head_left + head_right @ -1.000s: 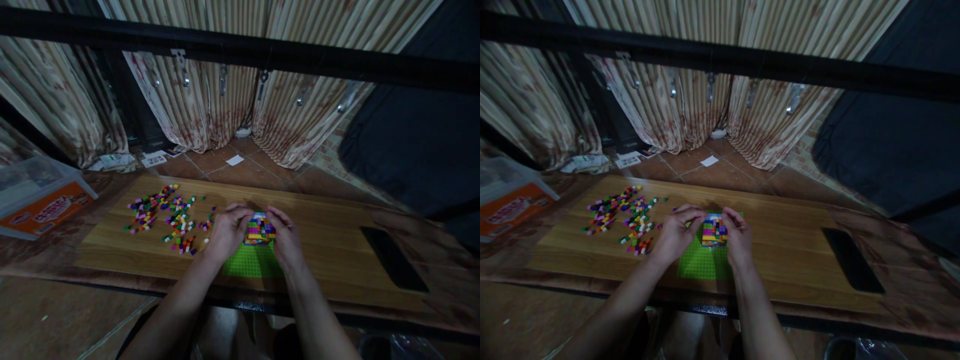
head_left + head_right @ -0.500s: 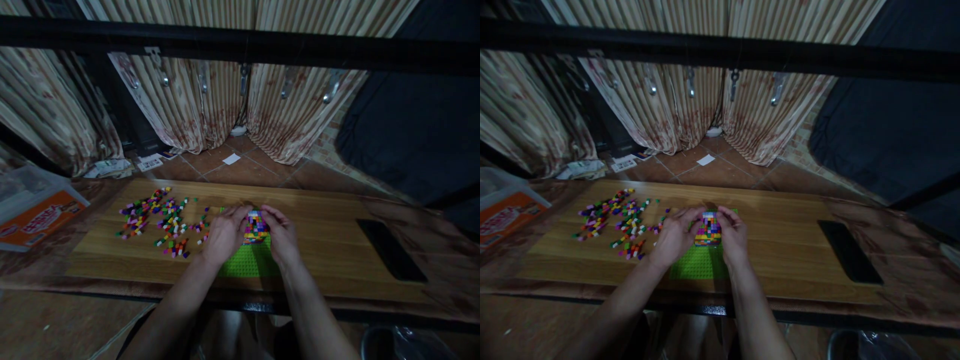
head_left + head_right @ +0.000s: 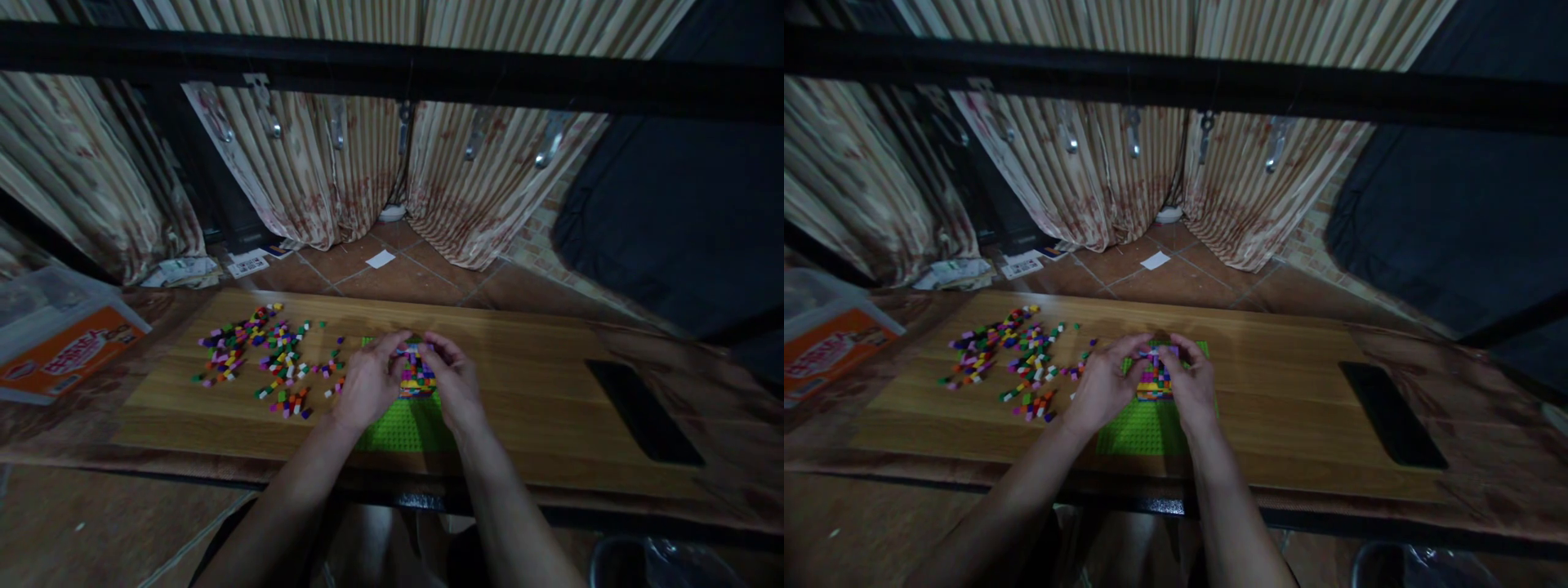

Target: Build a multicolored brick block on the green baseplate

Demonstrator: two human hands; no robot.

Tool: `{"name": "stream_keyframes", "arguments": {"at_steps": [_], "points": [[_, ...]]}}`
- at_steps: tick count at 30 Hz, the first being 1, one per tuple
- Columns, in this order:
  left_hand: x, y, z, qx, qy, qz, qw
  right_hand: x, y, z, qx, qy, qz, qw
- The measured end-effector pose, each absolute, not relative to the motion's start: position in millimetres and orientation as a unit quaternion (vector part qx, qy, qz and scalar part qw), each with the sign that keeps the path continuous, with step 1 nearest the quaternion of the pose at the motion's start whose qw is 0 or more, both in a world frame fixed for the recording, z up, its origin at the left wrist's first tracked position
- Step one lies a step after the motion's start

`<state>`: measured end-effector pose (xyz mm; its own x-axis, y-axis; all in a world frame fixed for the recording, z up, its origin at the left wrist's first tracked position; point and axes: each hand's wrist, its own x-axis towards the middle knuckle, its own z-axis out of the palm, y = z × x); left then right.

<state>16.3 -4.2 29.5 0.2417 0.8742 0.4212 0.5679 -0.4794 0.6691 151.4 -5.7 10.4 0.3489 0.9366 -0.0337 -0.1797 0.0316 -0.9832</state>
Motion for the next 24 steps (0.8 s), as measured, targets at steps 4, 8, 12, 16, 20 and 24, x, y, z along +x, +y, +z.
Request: {"name": "stream_keyframes", "arguments": {"at_steps": [4, 8, 12, 16, 20, 24], "points": [[15, -8, 30, 0.761, 0.466, 0.402, 0.205, 149, -3, 12, -0.576, -0.417, 0.395, 0.581], [14, -10, 29, 0.748, 0.469, 0.412, 0.225, 147, 0, 11, -0.581, -0.441, 0.383, 0.567], [10, -9, 31, 0.730, 0.481, 0.427, 0.232, 148, 0, 8, -0.577, -0.442, 0.390, 0.565], [-5, -4, 32, 0.707, 0.503, 0.447, 0.219, 147, -1, 11, -0.578, -0.413, 0.413, 0.570], [-28, 3, 27, 0.675, 0.550, 0.446, 0.208, 145, -1, 15, -0.582, -0.384, 0.435, 0.570], [-55, 9, 20, 0.661, 0.606, 0.396, 0.200, 146, -1, 15, -0.588, -0.379, 0.444, 0.560]]}}
